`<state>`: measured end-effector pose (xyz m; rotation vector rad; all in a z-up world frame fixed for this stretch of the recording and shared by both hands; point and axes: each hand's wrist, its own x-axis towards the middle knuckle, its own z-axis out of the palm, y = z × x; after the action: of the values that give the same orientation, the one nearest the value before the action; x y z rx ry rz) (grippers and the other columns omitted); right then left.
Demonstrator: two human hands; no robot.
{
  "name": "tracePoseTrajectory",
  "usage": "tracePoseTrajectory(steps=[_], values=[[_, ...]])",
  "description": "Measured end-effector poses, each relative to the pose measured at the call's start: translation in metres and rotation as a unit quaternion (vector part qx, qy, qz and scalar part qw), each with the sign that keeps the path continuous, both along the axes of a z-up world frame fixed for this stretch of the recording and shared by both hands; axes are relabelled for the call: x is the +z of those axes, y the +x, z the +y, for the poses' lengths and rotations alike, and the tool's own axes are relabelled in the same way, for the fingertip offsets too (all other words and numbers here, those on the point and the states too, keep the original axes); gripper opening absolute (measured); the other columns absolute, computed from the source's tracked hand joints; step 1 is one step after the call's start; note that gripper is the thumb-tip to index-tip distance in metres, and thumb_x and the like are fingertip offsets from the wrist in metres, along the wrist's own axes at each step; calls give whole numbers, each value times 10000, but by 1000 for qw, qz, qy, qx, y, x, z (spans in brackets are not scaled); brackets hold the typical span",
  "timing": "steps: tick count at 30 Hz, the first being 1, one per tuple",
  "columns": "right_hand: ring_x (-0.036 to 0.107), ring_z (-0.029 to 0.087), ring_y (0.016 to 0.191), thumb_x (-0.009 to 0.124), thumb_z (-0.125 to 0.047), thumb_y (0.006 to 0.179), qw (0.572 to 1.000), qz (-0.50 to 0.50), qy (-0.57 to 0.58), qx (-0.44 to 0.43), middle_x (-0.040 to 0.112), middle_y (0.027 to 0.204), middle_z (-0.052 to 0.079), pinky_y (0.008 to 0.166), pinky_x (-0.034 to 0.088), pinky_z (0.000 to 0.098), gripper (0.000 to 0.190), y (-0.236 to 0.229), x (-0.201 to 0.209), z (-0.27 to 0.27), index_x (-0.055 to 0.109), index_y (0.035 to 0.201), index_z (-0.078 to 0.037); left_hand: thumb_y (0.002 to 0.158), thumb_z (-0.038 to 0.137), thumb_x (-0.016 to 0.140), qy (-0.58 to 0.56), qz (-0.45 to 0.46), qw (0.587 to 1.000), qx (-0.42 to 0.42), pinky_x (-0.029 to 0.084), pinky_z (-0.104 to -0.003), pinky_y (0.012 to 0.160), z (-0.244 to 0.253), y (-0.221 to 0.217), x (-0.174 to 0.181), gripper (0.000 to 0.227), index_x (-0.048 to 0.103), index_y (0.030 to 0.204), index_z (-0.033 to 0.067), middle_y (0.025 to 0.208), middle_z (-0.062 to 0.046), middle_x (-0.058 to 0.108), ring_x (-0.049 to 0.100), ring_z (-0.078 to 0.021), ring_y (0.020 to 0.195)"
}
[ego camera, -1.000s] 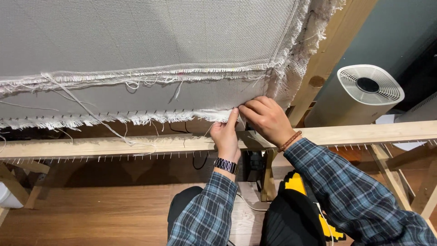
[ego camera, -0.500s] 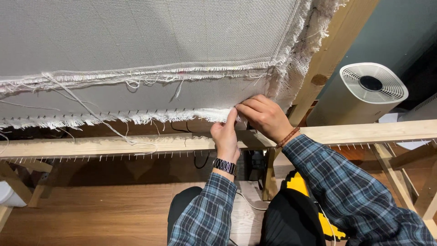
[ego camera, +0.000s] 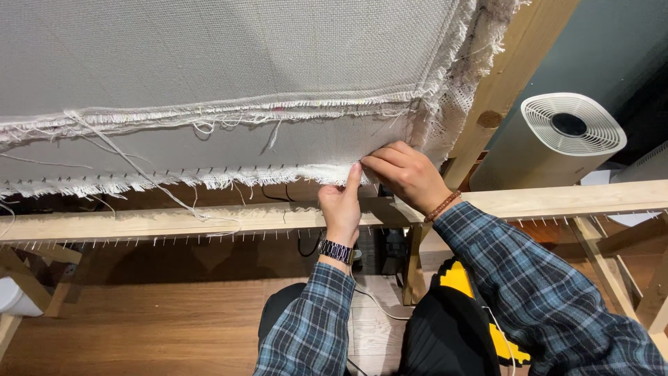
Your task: Stretching and securing a rug canvas onto a wooden frame by pressing the fabric onto pins
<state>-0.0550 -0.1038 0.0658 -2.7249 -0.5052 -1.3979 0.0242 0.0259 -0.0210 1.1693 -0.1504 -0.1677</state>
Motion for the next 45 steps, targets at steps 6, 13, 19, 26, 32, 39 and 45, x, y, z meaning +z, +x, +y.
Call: tracePoseTrajectory(steps=[6,13,19,26,32,39,45], values=[[688,265,909,622,-92,1042,1000,0,-6,4,697,987,62,821,596,359,130,-1,2,1,742,1092,-93,888,160,855,-49,47,997,-24,449,-199,466,-2,-3,6,288,631,735,60,597,-47,630,558,-31,482],[693,259,904,648,-83,1023,1000,-2,-10,-2,709,985,58,823,599,359,127,-3,2,0,752,1095,-94,810,326,939,22,67,998,2,455,-263,465,-6,7,-7,488,548,756,40,602,-83,544,503,-97,492],[690,272,920,639,-108,1038,1000,15,14,7,713,1007,59,817,600,375,140,-2,2,-1,752,1120,-103,864,280,908,-13,16,999,-30,431,-227,395,2,4,-2,487,537,638,63,515,-44,537,455,-50,373],[696,280,918,631,-90,1049,1000,14,7,16,725,1008,65,825,602,375,141,-5,10,2,758,1110,-100,899,238,865,-47,-29,998,-35,376,-177,391,3,-3,6,461,553,584,114,466,4,522,425,2,377],[696,281,910,605,-106,1065,1000,15,-9,19,723,1001,66,825,602,370,156,-5,8,-1,758,1095,-95,899,247,861,-39,-16,999,-29,310,-172,414,3,-10,14,473,549,567,118,457,14,517,381,5,391],[686,272,891,638,-78,1032,1000,0,-22,-1,710,979,63,811,590,373,135,0,3,1,761,1084,-93,875,272,883,-31,51,997,-43,391,-171,441,10,-17,64,375,642,696,48,559,-62,629,508,-26,431],[667,236,898,677,-115,1020,998,-24,-31,-44,692,983,25,822,579,350,117,5,-6,4,763,1097,-132,797,303,943,-19,91,995,-43,496,-191,525,5,-3,37,429,623,781,18,651,-143,703,651,-98,529]])
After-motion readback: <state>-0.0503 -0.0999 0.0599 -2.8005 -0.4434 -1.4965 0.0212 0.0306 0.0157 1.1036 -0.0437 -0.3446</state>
